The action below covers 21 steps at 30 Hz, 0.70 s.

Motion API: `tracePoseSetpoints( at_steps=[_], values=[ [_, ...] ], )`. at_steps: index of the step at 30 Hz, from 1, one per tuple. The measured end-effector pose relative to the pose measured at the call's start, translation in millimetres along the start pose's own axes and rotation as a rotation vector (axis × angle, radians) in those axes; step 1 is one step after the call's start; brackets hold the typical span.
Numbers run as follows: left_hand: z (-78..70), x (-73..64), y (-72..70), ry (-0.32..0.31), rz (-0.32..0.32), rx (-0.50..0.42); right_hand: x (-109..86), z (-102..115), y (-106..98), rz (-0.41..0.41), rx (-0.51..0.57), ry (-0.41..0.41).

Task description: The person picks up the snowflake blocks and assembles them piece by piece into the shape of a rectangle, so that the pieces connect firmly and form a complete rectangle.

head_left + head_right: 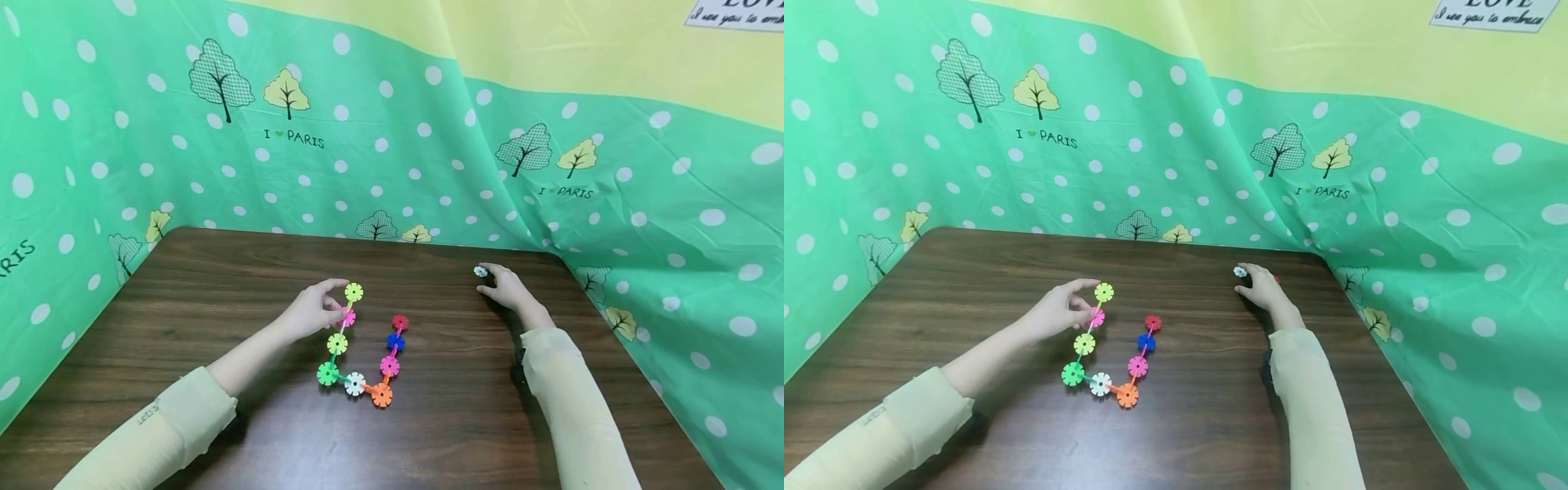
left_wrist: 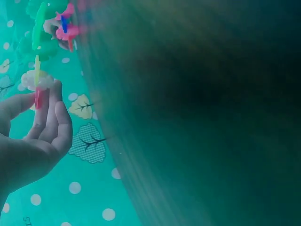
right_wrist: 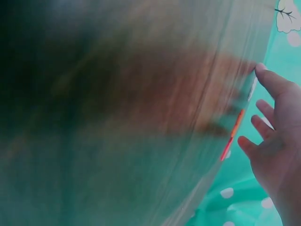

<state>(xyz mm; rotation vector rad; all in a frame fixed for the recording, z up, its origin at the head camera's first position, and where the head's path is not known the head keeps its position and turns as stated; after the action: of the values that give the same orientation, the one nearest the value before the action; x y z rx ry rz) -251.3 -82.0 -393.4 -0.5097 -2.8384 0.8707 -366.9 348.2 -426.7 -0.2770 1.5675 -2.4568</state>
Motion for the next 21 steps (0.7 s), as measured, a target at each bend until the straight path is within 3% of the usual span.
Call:
tracePoseSetpoints(
  at_steps=[5,12,21],
  values=[
    [5.1,-0.9,2.1,-0.027,0.031,-0.047,4.6,-2.0,2.0,0.029,-0.031,0.029],
    [10.3,-3.6,5.0,-0.015,0.101,-0.183,6.0,-0.8,2.7,0.069,-0.036,0.074],
    [11.6,-10.6,7.9,-0.009,0.143,-0.244,5.9,6.8,0.7,-0.034,0.026,-0.041]
  ],
)
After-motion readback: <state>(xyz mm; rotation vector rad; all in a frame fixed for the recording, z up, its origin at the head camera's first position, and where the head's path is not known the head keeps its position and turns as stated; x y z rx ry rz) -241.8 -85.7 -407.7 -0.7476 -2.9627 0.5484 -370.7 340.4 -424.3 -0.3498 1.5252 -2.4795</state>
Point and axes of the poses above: each hand's wrist, its own x-axis towards the middle knuckle, its own y-axis out of the palm, z = x × y, the point moved 1 cm from there along x, towards the middle knuckle, and after that the axes turned 4 degrees about x, right-handed, at the moved point
